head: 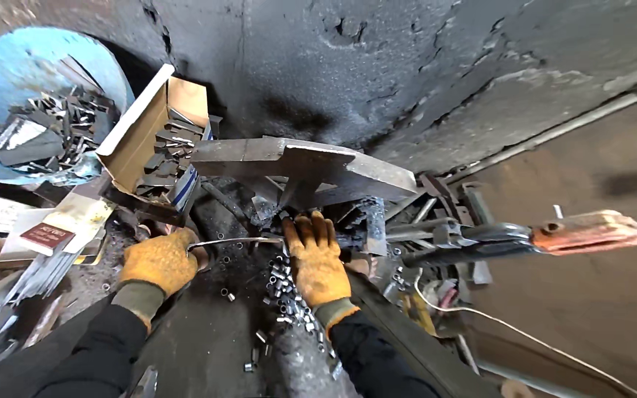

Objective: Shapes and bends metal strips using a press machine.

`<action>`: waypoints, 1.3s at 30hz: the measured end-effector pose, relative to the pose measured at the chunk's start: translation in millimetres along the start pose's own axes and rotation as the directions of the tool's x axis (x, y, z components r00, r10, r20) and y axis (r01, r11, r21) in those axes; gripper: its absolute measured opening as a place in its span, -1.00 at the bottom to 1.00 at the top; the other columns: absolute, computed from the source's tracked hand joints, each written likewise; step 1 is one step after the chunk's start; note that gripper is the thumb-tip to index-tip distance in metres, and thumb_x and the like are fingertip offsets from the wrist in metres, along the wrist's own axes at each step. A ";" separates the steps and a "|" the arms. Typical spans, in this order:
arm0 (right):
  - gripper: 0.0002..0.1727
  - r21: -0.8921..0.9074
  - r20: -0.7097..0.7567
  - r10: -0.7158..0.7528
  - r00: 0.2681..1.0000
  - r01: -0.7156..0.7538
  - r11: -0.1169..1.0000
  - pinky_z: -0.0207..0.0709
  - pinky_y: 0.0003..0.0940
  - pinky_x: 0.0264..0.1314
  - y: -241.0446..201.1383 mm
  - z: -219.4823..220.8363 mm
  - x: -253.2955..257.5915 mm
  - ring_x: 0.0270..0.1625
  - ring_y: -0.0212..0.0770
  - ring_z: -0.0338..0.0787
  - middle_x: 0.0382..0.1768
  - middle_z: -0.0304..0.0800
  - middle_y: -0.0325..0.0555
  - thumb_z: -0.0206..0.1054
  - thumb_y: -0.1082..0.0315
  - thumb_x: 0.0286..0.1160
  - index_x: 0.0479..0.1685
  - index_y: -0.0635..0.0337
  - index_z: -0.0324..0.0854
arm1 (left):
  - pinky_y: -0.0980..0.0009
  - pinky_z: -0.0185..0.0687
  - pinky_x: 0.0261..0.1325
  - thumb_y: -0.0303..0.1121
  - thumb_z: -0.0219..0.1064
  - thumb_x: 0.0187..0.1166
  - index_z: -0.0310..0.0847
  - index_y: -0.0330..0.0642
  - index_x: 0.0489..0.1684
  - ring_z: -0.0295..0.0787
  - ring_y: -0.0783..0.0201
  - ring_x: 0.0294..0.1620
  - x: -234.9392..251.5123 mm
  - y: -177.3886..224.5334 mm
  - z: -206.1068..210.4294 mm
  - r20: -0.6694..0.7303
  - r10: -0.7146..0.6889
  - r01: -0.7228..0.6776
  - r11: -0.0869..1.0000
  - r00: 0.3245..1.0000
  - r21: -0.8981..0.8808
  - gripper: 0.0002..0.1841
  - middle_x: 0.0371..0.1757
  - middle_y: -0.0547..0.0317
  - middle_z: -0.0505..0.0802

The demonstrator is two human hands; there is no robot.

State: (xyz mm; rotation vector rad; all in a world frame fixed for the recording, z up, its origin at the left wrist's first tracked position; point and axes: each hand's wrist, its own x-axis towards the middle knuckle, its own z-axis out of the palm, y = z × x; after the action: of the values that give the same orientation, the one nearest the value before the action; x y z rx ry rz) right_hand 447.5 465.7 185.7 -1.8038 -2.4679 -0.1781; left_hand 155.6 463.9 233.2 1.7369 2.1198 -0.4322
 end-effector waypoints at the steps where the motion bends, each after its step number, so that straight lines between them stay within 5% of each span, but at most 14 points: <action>1: -0.21 0.004 -0.001 -0.001 1.000 0.001 1.000 -0.09 0.29 0.87 0.4 0.0 -0.2 0.88 0.19 0.05 0.78 0.30 -0.02 0.38 0.26 0.43 0.78 -0.28 0.32 | -0.33 0.65 0.04 0.00 0.29 0.48 0.76 0.21 0.05 0.87 -0.11 0.02 -2.9 1.2 3.2 0.001 -0.017 0.017 1.000 1.000 -0.010 -0.70 -0.05 0.08 0.92; 14: -0.19 0.013 0.034 0.006 0.999 -0.007 1.000 -0.05 0.33 0.84 0.2 -2.9 1.1 0.89 0.20 0.03 0.80 0.26 -0.04 0.37 0.24 0.45 0.82 -0.29 0.25 | -0.39 0.60 0.12 0.01 0.27 0.53 0.78 0.14 0.11 0.86 -0.18 0.09 -31.6 18.6 20.5 0.003 -0.158 0.157 0.980 0.987 -0.122 -0.66 0.04 0.00 0.92; 18: -0.17 0.027 0.052 0.024 0.998 -0.025 0.999 -0.09 0.33 0.86 -2.3 -4.3 4.0 0.90 0.20 0.00 0.80 0.26 -0.02 0.39 0.21 0.43 0.82 -0.28 0.25 | -0.37 0.62 0.11 0.00 0.28 0.52 0.76 0.12 0.16 0.84 -0.17 0.14 -18.0 5.3 11.6 0.026 -0.064 0.066 0.995 0.998 -0.070 -0.64 0.09 -0.01 0.90; 22: -0.11 0.077 0.000 0.047 0.999 -0.047 0.996 -0.11 0.33 0.87 -12.5 -18.2 -17.7 0.90 0.19 -0.01 0.83 0.19 0.00 0.26 -0.29 0.46 0.84 -0.18 0.23 | -0.34 0.65 0.01 -0.01 0.34 0.46 0.80 0.24 0.08 0.86 -0.11 0.02 -2.1 -7.2 -10.0 -0.035 0.118 -0.118 0.993 0.992 0.013 -0.70 -0.04 0.09 0.91; 24: -0.15 0.223 -0.143 0.049 0.988 -0.016 0.975 0.12 0.26 0.83 -34.1 -29.6 -55.2 0.81 0.12 0.27 0.71 0.41 0.03 0.29 -0.33 0.44 0.69 -0.06 0.47 | -0.31 0.66 -0.10 0.04 0.40 0.41 0.80 0.26 0.00 0.85 -0.09 -0.05 -6.0 -8.0 -25.8 -0.149 0.175 -0.159 0.981 0.973 0.115 -0.71 -0.12 0.14 0.90; 25: -0.27 0.352 -0.173 0.057 0.983 0.008 0.936 0.31 0.18 0.75 -46.3 -35.7 -74.1 0.70 0.04 0.47 0.57 0.61 -0.02 0.35 -0.26 0.45 0.53 -0.02 0.64 | -0.29 0.65 -0.15 0.06 0.43 0.38 0.80 0.26 -0.04 0.84 -0.08 -0.07 -9.7 -7.9 -34.0 -0.203 0.198 -0.173 0.976 0.959 0.135 -0.71 -0.15 0.15 0.89; 27: -0.50 0.672 0.013 0.124 0.992 -0.100 0.734 0.54 -0.05 0.61 -70.0 -49.6 -97.4 0.52 -0.21 0.68 0.37 0.80 -0.18 0.35 -0.11 0.57 0.32 -0.01 0.77 | -0.27 0.64 -0.17 0.01 0.45 0.38 0.80 0.23 -0.01 0.83 -0.08 -0.10 -23.3 -6.1 -41.8 -0.234 0.231 -0.230 0.973 0.944 0.029 -0.71 -0.16 0.13 0.88; 30: -0.39 0.900 0.362 0.177 0.915 -0.392 0.189 0.59 -0.20 0.59 -89.7 -77.5 -75.4 0.50 -0.31 0.68 0.49 0.68 -0.15 0.23 -0.06 0.71 0.60 0.11 0.52 | -0.14 0.80 0.08 -0.02 0.43 0.50 0.80 0.23 0.19 0.88 0.12 -0.04 -59.8 4.3 -26.8 0.093 0.319 -0.247 0.860 0.943 -0.446 -0.67 -0.02 0.19 0.92; 32: -0.58 0.946 0.323 0.169 0.931 -0.309 -0.101 0.69 -0.18 0.46 -96.0 -90.9 -54.4 0.35 -0.25 0.79 0.32 0.82 -0.14 0.21 0.15 0.75 0.44 0.13 0.66 | -0.13 0.80 0.07 -0.05 0.51 0.38 0.79 0.02 0.11 0.89 0.10 -0.07 -88.6 18.3 4.1 0.257 0.451 -0.212 0.756 0.855 -0.619 -0.61 -0.07 0.09 0.91; 33: -0.66 0.942 0.314 0.151 0.937 -0.288 -0.173 0.75 -0.14 0.36 -95.5 -92.6 -50.7 0.25 -0.19 0.85 0.20 0.88 -0.11 0.21 0.25 0.75 0.32 0.15 0.73 | -0.19 0.78 0.06 0.06 0.54 0.31 0.78 -0.05 0.05 0.88 0.03 -0.07 -102.7 28.5 12.8 0.283 0.462 -0.251 0.795 0.841 -0.553 -0.53 -0.11 0.04 0.91; 35: -0.67 0.933 0.359 0.066 0.931 -0.361 0.010 0.76 -0.21 0.33 -80.2 -94.3 -52.6 0.19 -0.31 0.86 0.14 0.91 -0.25 0.16 0.21 0.76 0.29 0.02 0.74 | -0.39 0.68 0.00 0.30 0.45 0.30 0.79 -0.11 0.01 0.86 -0.20 -0.07 -125.5 46.8 7.2 0.245 0.455 -0.393 0.881 0.856 -0.264 -0.37 -0.12 -0.12 0.90; 37: -0.62 0.788 0.487 0.022 0.873 -0.449 0.421 0.68 -0.25 0.33 -58.0 -95.6 -48.7 0.20 -0.39 0.82 0.17 0.88 -0.35 0.16 0.11 0.70 0.35 -0.16 0.74 | -0.34 0.66 -0.23 0.19 0.21 0.61 0.78 -0.04 0.10 0.88 -0.20 -0.22 -144.7 49.0 1.0 -0.073 0.574 -0.577 0.816 0.816 -0.030 -0.49 -0.22 -0.07 0.91; 38: -0.57 0.668 0.548 -0.006 0.836 -0.433 0.605 0.64 -0.14 0.39 -47.8 -95.8 -44.6 0.27 -0.31 0.81 0.24 0.85 -0.30 0.15 0.07 0.68 0.43 -0.21 0.69 | -0.15 0.72 -0.33 0.11 0.18 0.67 0.80 0.04 0.24 0.90 -0.05 -0.29 -147.4 45.3 2.1 -0.354 0.632 -0.636 0.762 0.689 0.122 -0.54 -0.24 0.07 0.93; 39: -0.54 0.562 0.600 -0.047 0.798 -0.379 0.735 0.61 0.00 0.44 -39.3 -96.3 -39.6 0.33 -0.19 0.79 0.32 0.81 -0.23 0.15 0.05 0.68 0.50 -0.22 0.64 | -0.05 0.78 -0.16 0.06 0.21 0.69 0.74 0.08 0.41 0.92 0.03 -0.10 -143.4 42.4 -3.8 -0.515 0.645 -0.628 0.741 0.565 0.238 -0.53 -0.04 0.12 0.95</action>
State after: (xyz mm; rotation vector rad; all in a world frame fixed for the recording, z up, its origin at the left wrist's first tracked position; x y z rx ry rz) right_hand 421.7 403.1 273.9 -1.8746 -2.1514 1.2984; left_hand 222.0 349.3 302.7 2.7360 1.5704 0.3250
